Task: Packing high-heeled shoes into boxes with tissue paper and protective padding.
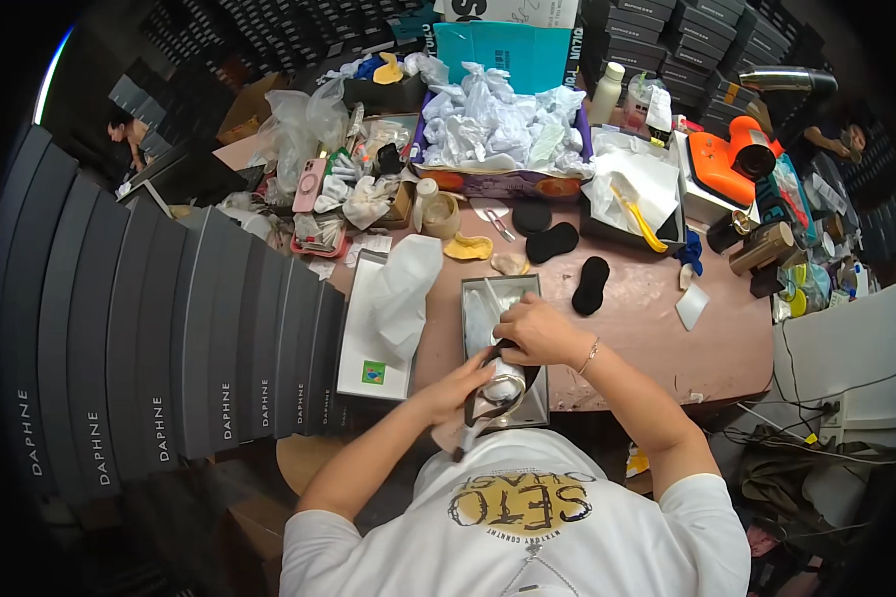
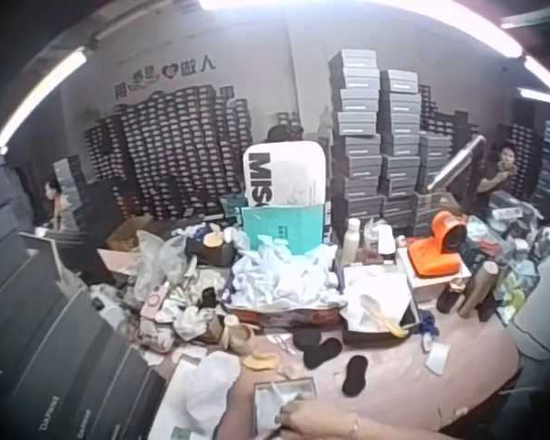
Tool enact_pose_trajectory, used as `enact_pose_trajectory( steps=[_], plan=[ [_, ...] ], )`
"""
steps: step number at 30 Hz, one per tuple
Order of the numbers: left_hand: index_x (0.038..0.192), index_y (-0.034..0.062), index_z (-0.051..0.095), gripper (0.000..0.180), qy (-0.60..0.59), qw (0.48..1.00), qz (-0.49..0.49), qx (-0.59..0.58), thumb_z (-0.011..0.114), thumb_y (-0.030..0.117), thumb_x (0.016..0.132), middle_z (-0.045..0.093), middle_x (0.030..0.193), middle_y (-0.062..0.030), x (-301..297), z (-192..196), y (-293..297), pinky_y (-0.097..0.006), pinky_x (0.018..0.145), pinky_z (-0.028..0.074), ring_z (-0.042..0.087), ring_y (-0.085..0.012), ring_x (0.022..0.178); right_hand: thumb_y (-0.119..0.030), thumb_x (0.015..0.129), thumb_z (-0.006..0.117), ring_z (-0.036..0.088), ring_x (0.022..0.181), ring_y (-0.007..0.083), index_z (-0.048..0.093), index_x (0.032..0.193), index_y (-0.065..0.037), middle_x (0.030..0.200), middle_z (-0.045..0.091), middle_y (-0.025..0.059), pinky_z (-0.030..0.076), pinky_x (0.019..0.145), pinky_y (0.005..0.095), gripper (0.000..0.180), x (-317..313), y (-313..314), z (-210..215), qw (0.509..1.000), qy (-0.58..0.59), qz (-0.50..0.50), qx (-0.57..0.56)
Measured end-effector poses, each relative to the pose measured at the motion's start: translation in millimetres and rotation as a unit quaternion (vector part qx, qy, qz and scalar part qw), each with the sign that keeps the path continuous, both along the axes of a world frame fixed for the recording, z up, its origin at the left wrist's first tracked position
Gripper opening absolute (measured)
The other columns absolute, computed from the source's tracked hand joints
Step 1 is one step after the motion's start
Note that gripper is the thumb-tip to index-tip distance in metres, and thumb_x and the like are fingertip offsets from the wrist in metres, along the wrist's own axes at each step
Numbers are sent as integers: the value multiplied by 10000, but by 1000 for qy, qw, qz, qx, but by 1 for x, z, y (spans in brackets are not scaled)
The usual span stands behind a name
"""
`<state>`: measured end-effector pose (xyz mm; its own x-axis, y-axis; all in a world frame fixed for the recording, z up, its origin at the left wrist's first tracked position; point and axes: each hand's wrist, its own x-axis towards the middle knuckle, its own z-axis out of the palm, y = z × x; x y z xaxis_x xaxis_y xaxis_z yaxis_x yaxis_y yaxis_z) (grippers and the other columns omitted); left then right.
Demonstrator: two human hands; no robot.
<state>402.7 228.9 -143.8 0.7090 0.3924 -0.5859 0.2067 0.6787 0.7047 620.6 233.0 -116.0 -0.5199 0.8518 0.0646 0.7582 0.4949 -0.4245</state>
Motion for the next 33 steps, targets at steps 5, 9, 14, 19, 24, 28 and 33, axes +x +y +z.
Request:
enact_pose_trajectory(
  steps=[5, 9, 14, 19, 24, 28, 33],
  plan=[
    [1232, 62, 473, 331, -143, 947, 175, -229, 499, 207, 936, 619, 1016, -86, -19, -38, -25, -340, 840, 532, 616, -192, 976, -428, 730, 710, 388, 1256, 359, 512, 1277, -104, 1347, 433, 161, 253, 1033, 569, 665, -38, -29, -2, 989, 33, -140, 37],
    [1355, 65, 339, 515, -151, 945, 193, -215, 485, 56, 861, 545, 1151, -109, -39, -20, -17, -346, 857, 534, 601, -189, 1003, -364, 714, 742, 350, 1279, 386, 423, 1361, -109, 1410, 366, 178, 279, 1016, 563, 766, -71, -77, 3, 982, 85, -155, -64],
    [1397, 95, 286, 613, -157, 960, 163, -165, 487, -12, 827, 510, 1200, -119, -54, -23, -4, -383, 879, 527, 574, -217, 1070, -272, 721, 751, 498, 1124, 352, 497, 1279, -43, 1246, 518, 176, 408, 933, 406, 654, -67, -38, -2, 969, 176, -121, -122],
    [1381, 68, 291, 646, -134, 974, 136, -122, 520, -51, 789, 543, 1144, -135, -58, -33, 4, -392, 890, 526, 594, -257, 1048, -238, 727, 714, 595, 879, 334, 565, 1164, -25, 1058, 604, 132, 495, 754, 419, 508, -95, -20, -22, 978, 135, -140, -77],
    [1383, 140, 264, 710, -147, 957, 178, -174, 510, -98, 762, 491, 1199, -123, -53, -30, -1, -392, 897, 512, 548, -245, 1108, -171, 780, 673, 622, 838, 355, 545, 1168, 19, 957, 635, 179, 505, 779, 386, 452, -46, -35, -50, 701, 546, -402, -220],
    [1358, 91, 318, 669, -131, 953, 197, -192, 539, -68, 747, 515, 1206, -148, -44, -27, -8, -400, 930, 491, 576, -262, 1071, -213, 822, 681, 623, 877, 388, 545, 1180, 27, 957, 654, 202, 476, 872, 377, 452, -30, -16, -72, 927, 85, -340, 136],
    [1356, 136, 253, 697, -116, 946, 221, -205, 575, -88, 780, 465, 1213, -121, -40, -61, -28, -360, 867, 531, 560, -255, 1072, -409, 938, 467, 535, 1094, 361, 562, 1108, 36, 1116, 590, 214, 252, 1039, 562, 485, -104, -43, -26, 953, 236, -158, -105]
  ],
)
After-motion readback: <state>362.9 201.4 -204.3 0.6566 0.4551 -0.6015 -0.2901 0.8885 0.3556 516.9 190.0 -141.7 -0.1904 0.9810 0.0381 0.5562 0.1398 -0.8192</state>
